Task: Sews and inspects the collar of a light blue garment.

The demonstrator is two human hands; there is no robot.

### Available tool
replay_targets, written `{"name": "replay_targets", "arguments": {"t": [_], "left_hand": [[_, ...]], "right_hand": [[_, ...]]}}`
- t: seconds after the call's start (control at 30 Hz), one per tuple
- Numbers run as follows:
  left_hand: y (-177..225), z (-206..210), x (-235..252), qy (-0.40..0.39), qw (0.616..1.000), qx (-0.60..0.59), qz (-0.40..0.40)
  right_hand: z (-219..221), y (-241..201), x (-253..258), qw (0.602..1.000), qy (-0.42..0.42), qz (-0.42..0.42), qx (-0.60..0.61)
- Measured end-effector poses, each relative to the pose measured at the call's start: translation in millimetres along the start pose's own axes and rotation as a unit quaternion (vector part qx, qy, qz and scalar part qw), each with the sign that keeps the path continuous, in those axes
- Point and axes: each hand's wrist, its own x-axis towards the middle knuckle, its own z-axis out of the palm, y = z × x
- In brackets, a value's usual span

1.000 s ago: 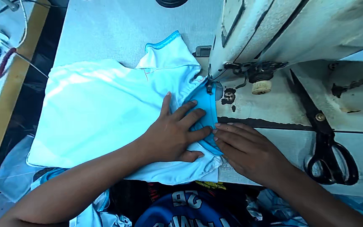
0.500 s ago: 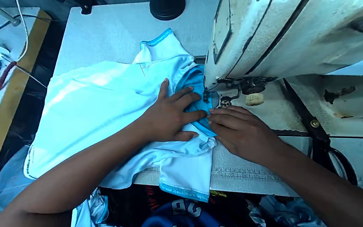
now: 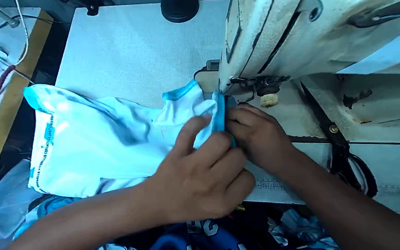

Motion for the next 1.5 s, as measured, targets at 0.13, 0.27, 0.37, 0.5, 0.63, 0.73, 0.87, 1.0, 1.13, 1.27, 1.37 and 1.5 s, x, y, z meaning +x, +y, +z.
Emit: {"name": "replay_targets", "arguments": {"t": [0.13,0.27,0.37,0.5,0.63,0.73,0.87,1.0,1.13,1.27,1.37,1.5], "left_hand": [[-16,51,-42,0.041,0.996,-0.016,-0.08],[-88,37,-41,-0.072,0.977,0.129,-0.151],[-91,2,-17,-0.244,0.94,0.153,-0.182],[-72,2,11,-0.216,0.974,-0.064,-0.002],[-95,59,8,-0.187,0.975,-0.12,0.017],[-97,65,-3,-0.202,0.978,-0.056,-0.012],[-88,62,-8,-0.207,0.977,-0.036,-0.041],[-81,59,-10,-0.206,0.977,-0.027,-0.055],[-80,59,-11,-0.208,0.976,-0.029,-0.052],[-79,58,-8,-0.207,0.976,-0.041,-0.062],[-83,57,5,-0.178,0.977,-0.053,-0.102],[-90,65,33,-0.138,0.971,-0.034,-0.194]], "right_hand": [[0,-23,-7,0.998,0.07,0.006,-0.003],[16,-38,-18,0.996,0.074,0.053,-0.026],[29,-45,-21,0.996,0.017,0.066,-0.06],[24,-38,-28,0.997,-0.015,0.048,-0.051],[16,-23,-30,0.999,-0.034,0.011,-0.02],[12,-14,-31,0.998,-0.053,-0.012,-0.025],[7,-9,-28,0.996,-0.079,-0.026,-0.028],[4,-3,-29,0.997,-0.076,-0.033,-0.006],[2,-3,-32,0.997,-0.074,-0.027,-0.002],[0,-2,-33,0.997,-0.076,-0.025,0.001],[0,0,-34,0.997,-0.075,-0.022,0.008],[0,-2,-32,0.997,-0.074,-0.011,0.014]]}}
